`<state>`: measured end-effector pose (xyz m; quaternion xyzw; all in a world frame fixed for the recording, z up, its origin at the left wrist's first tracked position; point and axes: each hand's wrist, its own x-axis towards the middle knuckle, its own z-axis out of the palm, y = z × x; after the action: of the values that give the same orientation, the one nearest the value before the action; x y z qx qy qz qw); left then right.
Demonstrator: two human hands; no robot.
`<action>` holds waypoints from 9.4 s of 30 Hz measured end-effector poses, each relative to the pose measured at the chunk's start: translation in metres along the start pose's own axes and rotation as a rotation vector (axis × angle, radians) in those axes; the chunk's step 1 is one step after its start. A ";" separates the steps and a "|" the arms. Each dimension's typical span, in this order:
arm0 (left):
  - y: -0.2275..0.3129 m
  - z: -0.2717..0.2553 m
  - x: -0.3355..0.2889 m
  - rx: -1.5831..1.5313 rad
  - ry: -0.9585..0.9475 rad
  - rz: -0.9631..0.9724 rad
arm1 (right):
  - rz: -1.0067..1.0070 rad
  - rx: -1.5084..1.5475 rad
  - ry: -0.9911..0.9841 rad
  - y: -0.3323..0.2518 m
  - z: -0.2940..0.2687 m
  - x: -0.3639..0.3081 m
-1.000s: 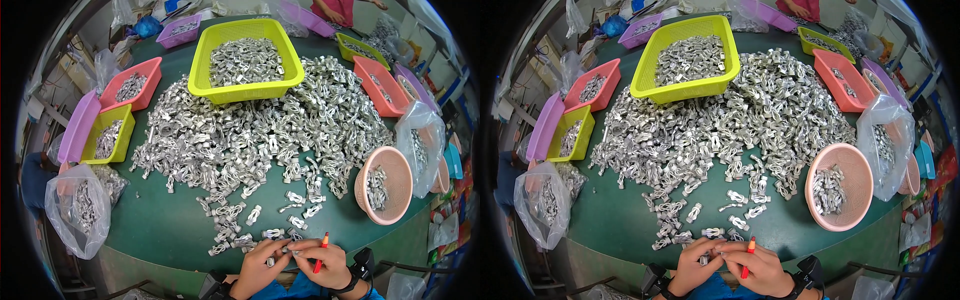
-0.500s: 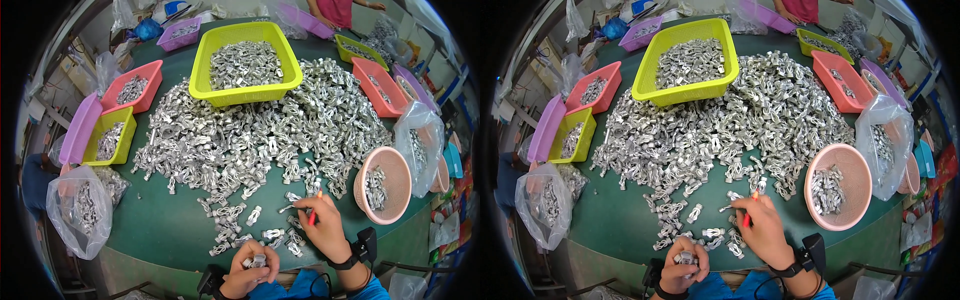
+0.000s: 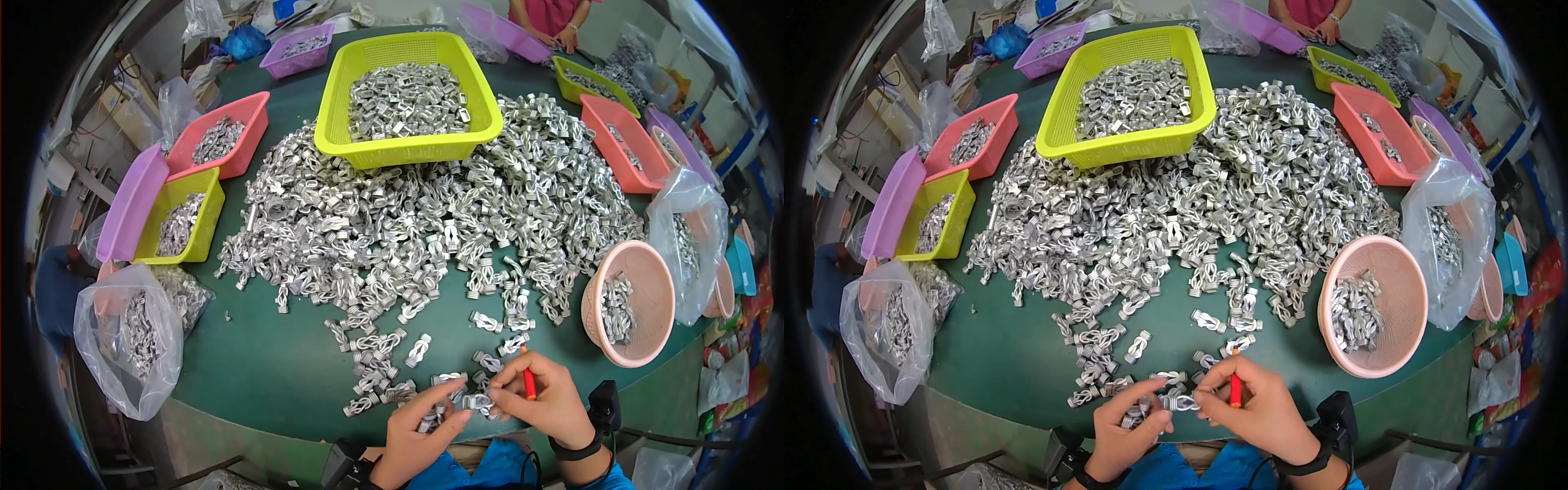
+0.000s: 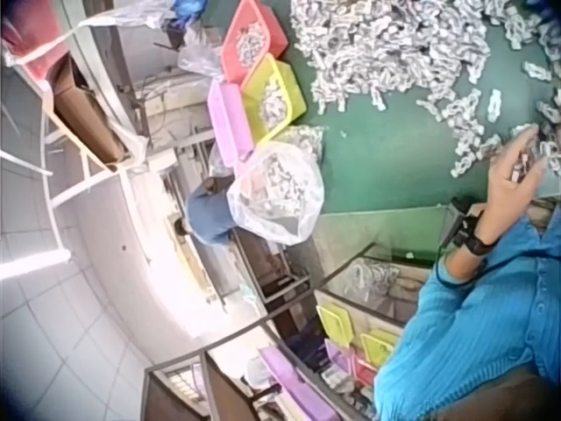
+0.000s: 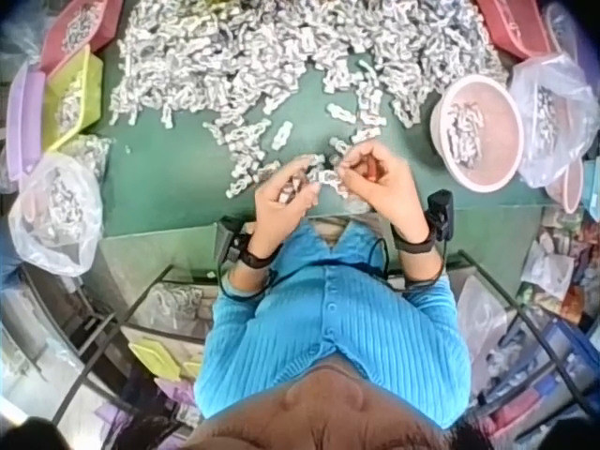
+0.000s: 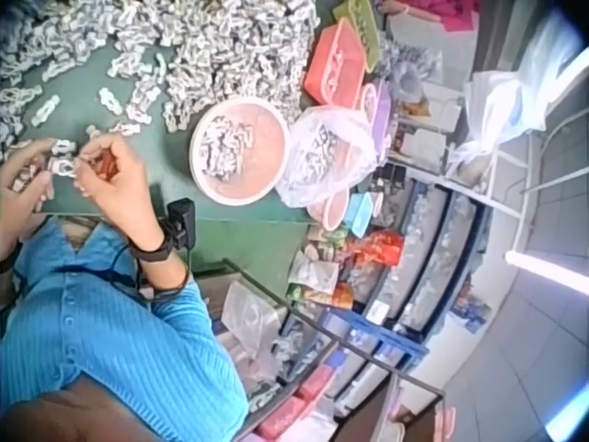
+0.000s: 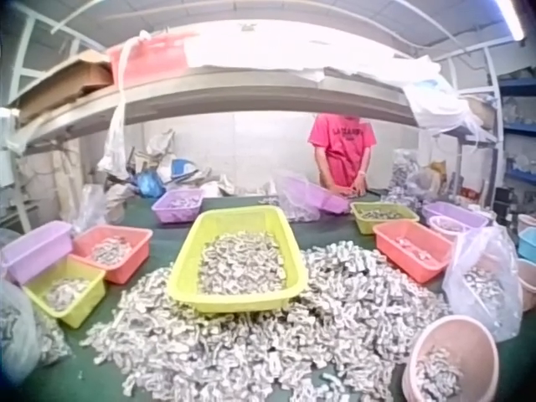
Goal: Sort and count metal clips from a large pile into separate bins and plastic bags.
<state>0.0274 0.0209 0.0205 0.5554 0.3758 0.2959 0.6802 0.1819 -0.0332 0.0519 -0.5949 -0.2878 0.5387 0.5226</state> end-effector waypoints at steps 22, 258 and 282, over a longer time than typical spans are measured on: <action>0.001 -0.028 0.006 -0.028 0.308 -0.019 | -0.339 -0.388 0.119 0.026 0.003 0.015; 0.035 -0.055 -0.025 0.446 -0.139 0.290 | -0.040 0.203 -0.238 0.021 0.016 -0.017; -0.018 -0.016 -0.015 -0.403 -0.175 -0.082 | -0.053 0.383 -0.192 0.033 0.005 -0.012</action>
<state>0.0059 0.0133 0.0039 0.4160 0.2708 0.2877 0.8191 0.1666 -0.0518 0.0258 -0.4230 -0.2443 0.6236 0.6103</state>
